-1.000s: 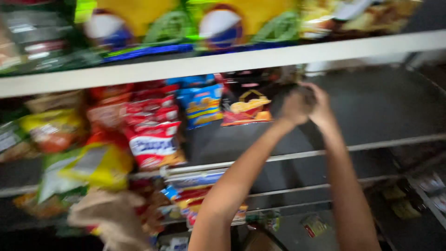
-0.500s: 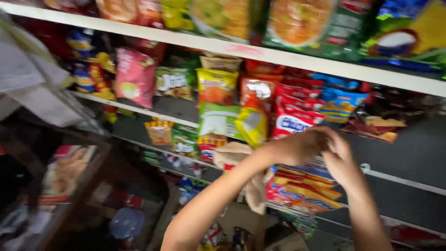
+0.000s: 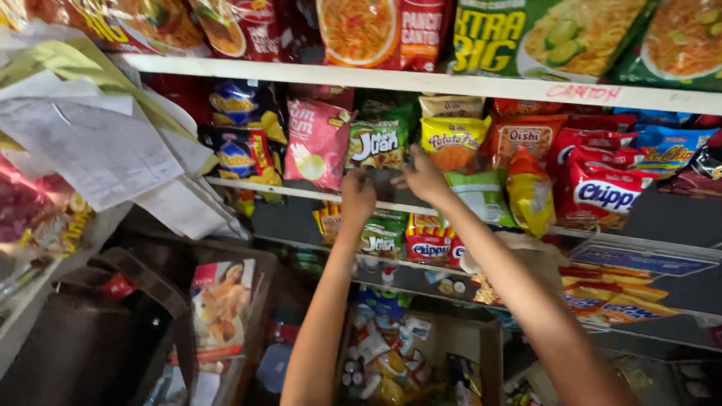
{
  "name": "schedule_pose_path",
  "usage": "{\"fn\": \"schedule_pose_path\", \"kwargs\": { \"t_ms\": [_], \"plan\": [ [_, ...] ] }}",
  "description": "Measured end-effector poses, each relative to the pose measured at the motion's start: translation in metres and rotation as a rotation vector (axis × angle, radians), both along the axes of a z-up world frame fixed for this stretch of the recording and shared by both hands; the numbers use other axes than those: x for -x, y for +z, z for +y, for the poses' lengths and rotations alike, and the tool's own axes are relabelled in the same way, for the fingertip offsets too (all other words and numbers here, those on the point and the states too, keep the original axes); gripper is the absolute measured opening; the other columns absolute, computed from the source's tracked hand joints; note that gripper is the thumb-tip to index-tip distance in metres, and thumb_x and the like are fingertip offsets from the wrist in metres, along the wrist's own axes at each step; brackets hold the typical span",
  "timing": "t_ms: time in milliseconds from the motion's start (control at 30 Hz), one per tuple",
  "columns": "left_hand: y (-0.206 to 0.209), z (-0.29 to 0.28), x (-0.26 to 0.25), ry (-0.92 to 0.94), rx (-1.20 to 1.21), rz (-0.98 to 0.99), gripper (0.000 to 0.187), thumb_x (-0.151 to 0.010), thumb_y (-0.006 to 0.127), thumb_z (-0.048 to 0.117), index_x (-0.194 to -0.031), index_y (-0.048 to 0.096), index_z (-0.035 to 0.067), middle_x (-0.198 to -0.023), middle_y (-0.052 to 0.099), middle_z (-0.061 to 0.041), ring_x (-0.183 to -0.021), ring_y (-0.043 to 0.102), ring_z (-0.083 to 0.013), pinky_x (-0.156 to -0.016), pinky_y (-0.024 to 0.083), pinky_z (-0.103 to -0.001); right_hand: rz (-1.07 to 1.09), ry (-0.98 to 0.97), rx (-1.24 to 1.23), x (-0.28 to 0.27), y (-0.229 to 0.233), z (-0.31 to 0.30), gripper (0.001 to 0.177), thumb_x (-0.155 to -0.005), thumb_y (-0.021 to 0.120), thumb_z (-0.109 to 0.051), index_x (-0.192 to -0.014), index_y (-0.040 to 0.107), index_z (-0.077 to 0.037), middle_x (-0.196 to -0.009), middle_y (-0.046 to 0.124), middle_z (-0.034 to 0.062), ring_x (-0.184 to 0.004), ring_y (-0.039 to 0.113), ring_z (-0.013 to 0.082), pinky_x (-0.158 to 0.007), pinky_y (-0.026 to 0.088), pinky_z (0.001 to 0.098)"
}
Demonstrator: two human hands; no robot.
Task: Wiping dust off various snack bags with a cloth and organizing them on the grocery store shelves.
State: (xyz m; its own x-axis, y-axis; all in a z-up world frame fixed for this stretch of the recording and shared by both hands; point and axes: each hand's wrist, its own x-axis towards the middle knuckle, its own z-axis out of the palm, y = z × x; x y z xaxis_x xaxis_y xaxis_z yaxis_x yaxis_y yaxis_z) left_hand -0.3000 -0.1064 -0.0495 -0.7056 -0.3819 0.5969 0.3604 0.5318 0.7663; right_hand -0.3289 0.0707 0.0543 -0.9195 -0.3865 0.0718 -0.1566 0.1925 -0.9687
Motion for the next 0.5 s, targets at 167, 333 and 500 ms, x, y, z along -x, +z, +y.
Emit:
{"fn": "schedule_pose_path", "kwargs": {
  "t_ms": [167, 333, 500],
  "plan": [
    [0.014, -0.012, -0.001, -0.043, -0.039, 0.027, 0.051, -0.086, 0.062, 0.003, -0.135, 0.051, -0.007, -0.132, 0.058, -0.030, -0.126, 0.053, -0.0445, -0.110, 0.040, -0.047, 0.296, -0.276, -0.166, 0.032, -0.032, -0.034, 0.033, -0.101, 0.062, -0.012, -0.122, 0.046, 0.008, -0.083, 0.072, 0.0190, -0.065, 0.074, 0.0251, -0.058, 0.058, 0.0388],
    [0.007, -0.025, 0.006, -0.116, -0.074, 0.035, 0.063, -0.087, 0.062, 0.005, -0.146, 0.044, -0.008, -0.139, 0.053, -0.031, -0.132, 0.050, -0.0443, -0.114, 0.036, -0.045, 0.422, -0.414, -0.267, -0.001, -0.001, -0.040, 0.023, -0.089, 0.072, -0.004, -0.102, 0.056, 0.007, -0.066, 0.068, 0.0171, -0.054, 0.071, 0.0287, -0.049, 0.054, 0.0396],
    [-0.003, -0.029, 0.016, -0.221, -0.298, -0.155, 0.047, -0.102, 0.062, 0.023, -0.137, 0.056, -0.007, -0.135, 0.064, -0.022, -0.128, 0.060, -0.0335, -0.110, 0.044, -0.043, 0.495, -0.389, -0.252, -0.076, 0.047, -0.006, 0.019, -0.103, 0.067, -0.007, -0.093, 0.055, 0.004, -0.073, 0.065, 0.0180, -0.059, 0.075, 0.0199, -0.045, 0.051, 0.0331]
  ]
}}
